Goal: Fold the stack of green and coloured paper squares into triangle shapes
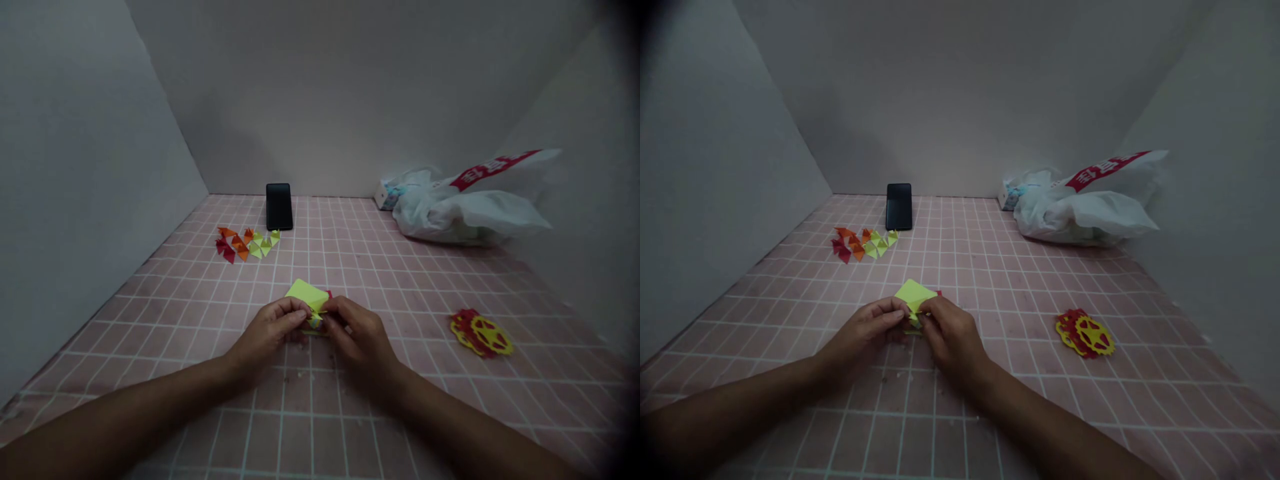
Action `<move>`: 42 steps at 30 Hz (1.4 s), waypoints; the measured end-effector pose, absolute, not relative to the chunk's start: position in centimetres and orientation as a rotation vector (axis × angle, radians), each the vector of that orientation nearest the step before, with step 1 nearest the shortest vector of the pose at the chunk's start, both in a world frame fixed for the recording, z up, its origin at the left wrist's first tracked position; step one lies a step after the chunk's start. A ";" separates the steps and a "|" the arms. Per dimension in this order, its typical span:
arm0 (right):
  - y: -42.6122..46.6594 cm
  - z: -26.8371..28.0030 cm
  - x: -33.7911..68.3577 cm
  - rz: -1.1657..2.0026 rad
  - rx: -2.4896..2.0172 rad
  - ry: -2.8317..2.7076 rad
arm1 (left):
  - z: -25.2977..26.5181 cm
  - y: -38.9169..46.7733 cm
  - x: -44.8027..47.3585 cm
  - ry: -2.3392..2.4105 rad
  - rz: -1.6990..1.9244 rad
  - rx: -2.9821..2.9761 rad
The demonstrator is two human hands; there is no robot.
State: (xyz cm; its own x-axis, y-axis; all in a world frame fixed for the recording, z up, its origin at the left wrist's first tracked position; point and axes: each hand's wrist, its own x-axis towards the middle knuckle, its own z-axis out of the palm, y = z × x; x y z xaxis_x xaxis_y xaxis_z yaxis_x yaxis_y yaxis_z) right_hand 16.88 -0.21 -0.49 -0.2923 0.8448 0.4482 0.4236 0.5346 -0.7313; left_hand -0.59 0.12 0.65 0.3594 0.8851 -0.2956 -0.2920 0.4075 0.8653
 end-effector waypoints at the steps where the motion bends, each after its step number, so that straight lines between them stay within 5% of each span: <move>1: -0.2 -0.5 16.9 0.627 -1.038 -1.907 | 0.7 0.1 -0.6 0.872 0.878 0.807; 42: -0.6 -0.2 16.9 0.465 -0.994 -2.032 | 0.7 0.2 -1.0 0.977 0.884 1.113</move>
